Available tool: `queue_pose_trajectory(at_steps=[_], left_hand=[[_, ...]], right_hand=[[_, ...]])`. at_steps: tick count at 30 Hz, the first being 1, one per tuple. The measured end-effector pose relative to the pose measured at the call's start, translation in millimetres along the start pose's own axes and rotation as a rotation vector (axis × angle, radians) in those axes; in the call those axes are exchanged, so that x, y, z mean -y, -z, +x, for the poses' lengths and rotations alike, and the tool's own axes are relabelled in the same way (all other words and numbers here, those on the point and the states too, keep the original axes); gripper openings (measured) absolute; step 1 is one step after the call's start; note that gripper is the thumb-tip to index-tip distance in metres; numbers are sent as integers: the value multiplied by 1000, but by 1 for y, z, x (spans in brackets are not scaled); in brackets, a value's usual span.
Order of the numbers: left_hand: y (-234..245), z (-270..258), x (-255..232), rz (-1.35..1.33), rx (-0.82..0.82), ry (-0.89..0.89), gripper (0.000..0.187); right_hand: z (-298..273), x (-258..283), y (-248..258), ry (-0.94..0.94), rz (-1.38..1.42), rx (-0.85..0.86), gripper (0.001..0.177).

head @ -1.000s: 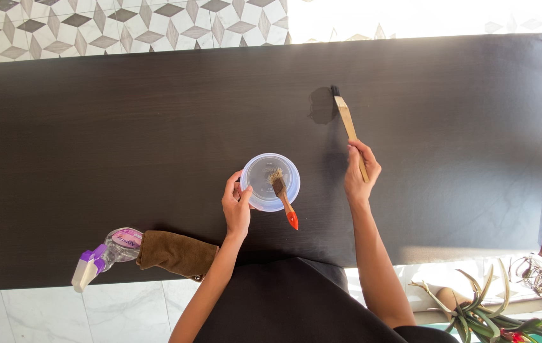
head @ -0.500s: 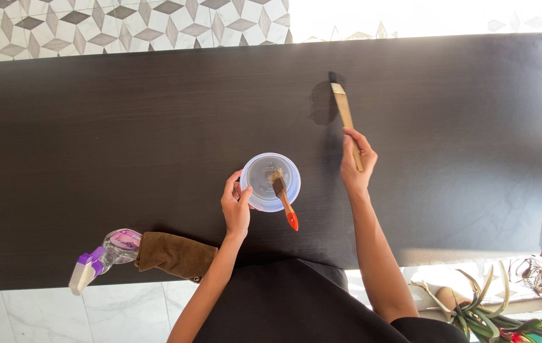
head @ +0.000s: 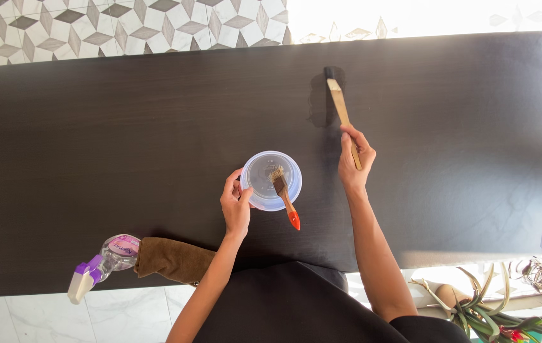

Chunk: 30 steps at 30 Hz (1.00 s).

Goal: The person applies liquid from a container onto a dark table surface using a brush.

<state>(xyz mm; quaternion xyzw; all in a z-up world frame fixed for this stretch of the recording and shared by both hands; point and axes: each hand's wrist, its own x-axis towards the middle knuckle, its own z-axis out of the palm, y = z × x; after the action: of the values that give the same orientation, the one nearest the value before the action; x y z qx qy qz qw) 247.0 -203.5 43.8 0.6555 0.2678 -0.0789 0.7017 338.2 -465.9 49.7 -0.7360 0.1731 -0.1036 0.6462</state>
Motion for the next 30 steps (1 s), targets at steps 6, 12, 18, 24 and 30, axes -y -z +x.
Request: queue_pose_trajectory(at_steps=[6, 12, 18, 24, 30], left_hand=[[-3, 5, -7, -30, -14, 17, 53], [-9, 12, -17, -39, -15, 38, 52], [-14, 19, -23, -143, -17, 50, 50], [-15, 20, -23, -119, -9, 35, 49], [-19, 14, -35, -148, -47, 94, 51]], right_hand=[[4, -9, 13, 120, -145, -141, 16], [16, -15, 8, -122, -15, -77, 17], [23, -4, 16, 277, -320, -99, 15], [48, -1, -2, 149, -158, -70, 16], [56, -16, 12, 244, -273, -121, 19]])
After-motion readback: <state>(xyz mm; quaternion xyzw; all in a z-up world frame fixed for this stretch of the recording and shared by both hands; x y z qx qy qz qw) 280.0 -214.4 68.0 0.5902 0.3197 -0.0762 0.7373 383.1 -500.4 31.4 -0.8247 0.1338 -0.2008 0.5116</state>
